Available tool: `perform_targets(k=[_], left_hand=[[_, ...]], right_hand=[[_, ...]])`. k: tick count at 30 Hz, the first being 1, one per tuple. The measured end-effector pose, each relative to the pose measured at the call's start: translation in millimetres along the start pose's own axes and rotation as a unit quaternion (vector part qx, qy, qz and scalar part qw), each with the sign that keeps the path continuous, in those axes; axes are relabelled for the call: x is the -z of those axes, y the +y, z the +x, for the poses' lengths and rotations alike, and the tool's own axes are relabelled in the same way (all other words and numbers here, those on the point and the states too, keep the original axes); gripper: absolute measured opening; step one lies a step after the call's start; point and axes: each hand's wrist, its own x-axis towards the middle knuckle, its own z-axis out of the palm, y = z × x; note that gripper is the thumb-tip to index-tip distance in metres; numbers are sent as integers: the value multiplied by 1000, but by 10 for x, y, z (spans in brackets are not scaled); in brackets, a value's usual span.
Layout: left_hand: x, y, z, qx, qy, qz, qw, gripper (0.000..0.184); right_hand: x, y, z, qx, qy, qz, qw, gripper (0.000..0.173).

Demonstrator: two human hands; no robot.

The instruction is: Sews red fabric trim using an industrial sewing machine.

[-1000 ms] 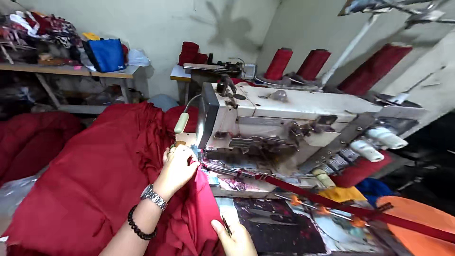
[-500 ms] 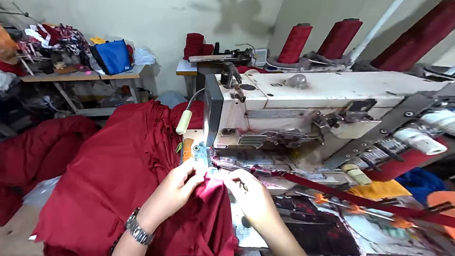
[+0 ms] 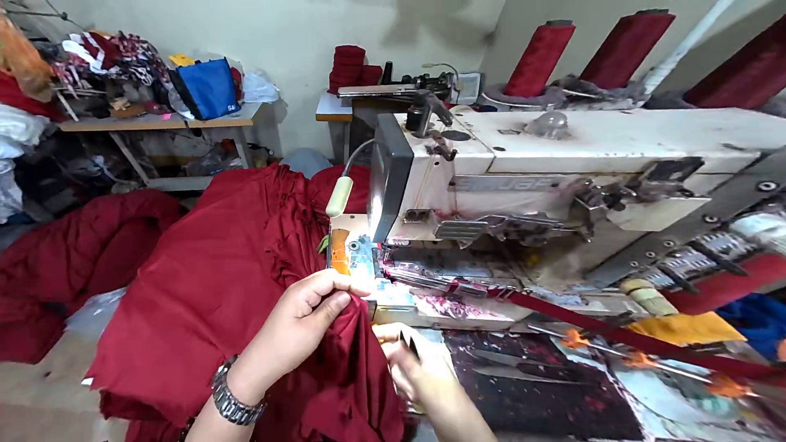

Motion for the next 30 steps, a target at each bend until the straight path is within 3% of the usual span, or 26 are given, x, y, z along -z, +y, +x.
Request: perform_targets(k=[4,9,12,18,23,30], left_hand=[[35,-136,83,-3,30,209,977,18],[-78,-375,317,75,31,255,964,15],[-175,-398,473,146,-12,329,933,20],[-262,-389,809,204,-30,371,906,24],[-272,-516,879,159,-19,363,918,20],[-293,-513,872,158,-17,382,910,21]], right_hand=[[-46,-39,-74,23,79,-175,981,17],[46,97,-8,53,150,-321,934,22],[72,131,-22,18,147,-327,933,23],[77,129,-13,19,176,-334,926,25],[78,138,-9,34,180,-345,921,27],[60,209,-65,45,184,-344,920,28]])
